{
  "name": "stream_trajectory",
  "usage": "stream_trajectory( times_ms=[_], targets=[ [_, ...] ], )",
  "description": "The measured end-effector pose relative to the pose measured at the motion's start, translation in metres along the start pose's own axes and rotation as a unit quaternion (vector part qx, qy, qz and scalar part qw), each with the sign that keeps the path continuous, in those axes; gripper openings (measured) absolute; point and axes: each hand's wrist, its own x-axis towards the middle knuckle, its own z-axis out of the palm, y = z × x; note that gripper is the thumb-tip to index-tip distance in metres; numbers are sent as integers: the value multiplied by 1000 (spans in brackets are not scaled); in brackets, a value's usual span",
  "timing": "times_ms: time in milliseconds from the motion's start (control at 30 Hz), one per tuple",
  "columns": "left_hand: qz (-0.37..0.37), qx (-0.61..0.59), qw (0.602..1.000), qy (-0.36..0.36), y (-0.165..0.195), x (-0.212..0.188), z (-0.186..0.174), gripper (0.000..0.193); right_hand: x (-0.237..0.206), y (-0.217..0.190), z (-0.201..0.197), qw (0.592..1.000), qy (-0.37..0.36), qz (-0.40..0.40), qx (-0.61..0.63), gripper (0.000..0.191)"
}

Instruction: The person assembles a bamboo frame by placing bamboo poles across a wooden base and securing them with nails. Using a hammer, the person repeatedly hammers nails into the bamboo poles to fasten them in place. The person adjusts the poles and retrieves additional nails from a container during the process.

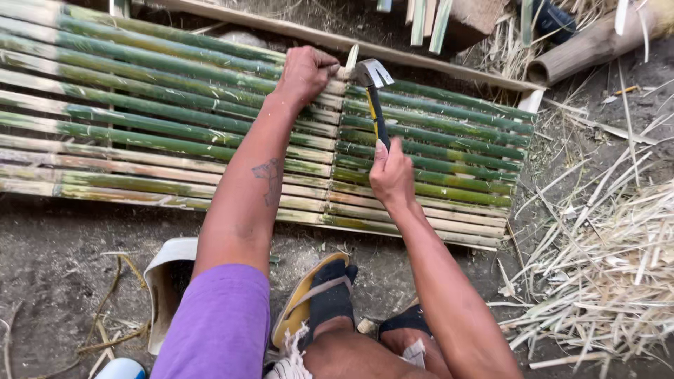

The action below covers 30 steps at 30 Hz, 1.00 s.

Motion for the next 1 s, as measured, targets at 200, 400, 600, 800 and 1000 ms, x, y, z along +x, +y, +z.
stream_trajectory(
  times_ms=[200, 400, 600, 800, 1000],
  targets=[
    [94, 206, 974, 21, 6, -4, 6, 12, 3, 1, 1, 991, 57, -4, 121, 40],
    [23, 206, 977, -51, 12, 0, 7, 13, 2, -3, -5, 995, 9, 9, 97, 37],
    [8, 259, 965, -51, 21, -6, 8, 12, -16, -4, -17, 927, 114, -126, 334, 48],
    [12, 308, 948, -76, 26, -7, 10, 11, 20, 8, -21, 993, -89, 75, -18, 37],
    [-2, 320, 944, -79, 29, -7, 10, 19, 18, 6, -26, 961, 85, -201, 168, 42]
  ],
)
